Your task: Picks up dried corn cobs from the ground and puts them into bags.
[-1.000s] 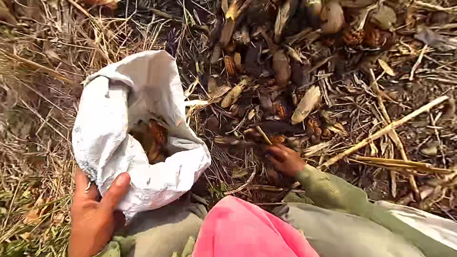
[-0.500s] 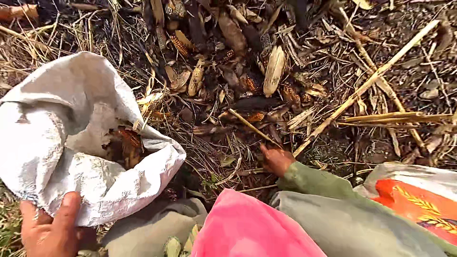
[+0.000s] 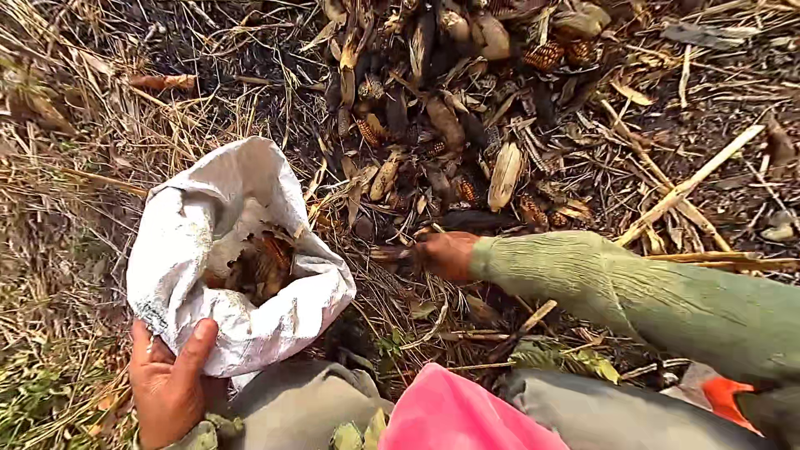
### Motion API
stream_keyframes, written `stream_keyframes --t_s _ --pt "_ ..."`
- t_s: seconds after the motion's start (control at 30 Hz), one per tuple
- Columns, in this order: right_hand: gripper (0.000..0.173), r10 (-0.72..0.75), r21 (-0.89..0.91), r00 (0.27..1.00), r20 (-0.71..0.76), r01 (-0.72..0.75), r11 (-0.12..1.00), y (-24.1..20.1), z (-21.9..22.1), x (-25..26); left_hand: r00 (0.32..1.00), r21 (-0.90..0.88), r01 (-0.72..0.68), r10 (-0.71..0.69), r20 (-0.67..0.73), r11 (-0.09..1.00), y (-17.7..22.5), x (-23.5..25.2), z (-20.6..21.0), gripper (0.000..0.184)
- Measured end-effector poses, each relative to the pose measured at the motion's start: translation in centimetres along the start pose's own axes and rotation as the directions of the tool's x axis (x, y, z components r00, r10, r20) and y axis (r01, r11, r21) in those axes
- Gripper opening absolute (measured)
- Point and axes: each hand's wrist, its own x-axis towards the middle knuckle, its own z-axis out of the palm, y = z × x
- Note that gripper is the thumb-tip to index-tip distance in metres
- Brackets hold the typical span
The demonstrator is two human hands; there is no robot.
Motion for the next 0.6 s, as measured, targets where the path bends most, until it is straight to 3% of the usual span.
stream_keyframes --t_s 0.07,0.1,0.17,0.3,0.4,0.5,0.6 --pt "0.052 -0.076 -0.034 0.989 -0.124 0.073 0.997 -0.9 0.3 4.1 1.0 -0.021 0.019 -0.02 -0.011 1.0 -0.2 0.1 -0.2 0.074" --pt "0.066 -0.065 -0.049 0.991 -0.113 0.06 0.997 -1.5 0.5 5.8 1.0 -0.034 0.02 -0.021 -0.012 0.999 -0.3 0.1 -0.3 0.073" --pt "0.079 0.016 -0.06 0.998 -0.063 -0.02 0.998 -2.6 0.8 8.0 1.0 -0.071 0.012 -0.012 0.004 0.997 -0.6 0.0 -0.9 0.072" --pt "0.066 0.111 -0.021 0.99 -0.085 -0.113 0.993 -2.6 2.5 9.2 0.999 -0.156 0.034 -0.034 0.005 0.987 -0.8 0.0 -2.0 0.067" --pt "0.068 0.099 -0.011 0.989 -0.108 -0.101 0.995 -1.0 3.2 9.5 0.999 -0.212 0.037 -0.038 -0.003 0.977 -1.3 0.1 -2.6 0.07" --pt "0.059 0.058 0.114 0.966 -0.253 -0.03 0.993 0.2 3.4 9.1 0.998 -0.25 0.043 -0.05 -0.023 0.967 -1.2 -0.2 -2.8 0.07" --pt "0.046 0.118 0.322 0.907 -0.403 0.02 0.946 0.2 0.8 6.9 0.999 -0.295 0.028 -0.039 -0.03 0.955 -1.4 -0.2 -3.3 0.068"
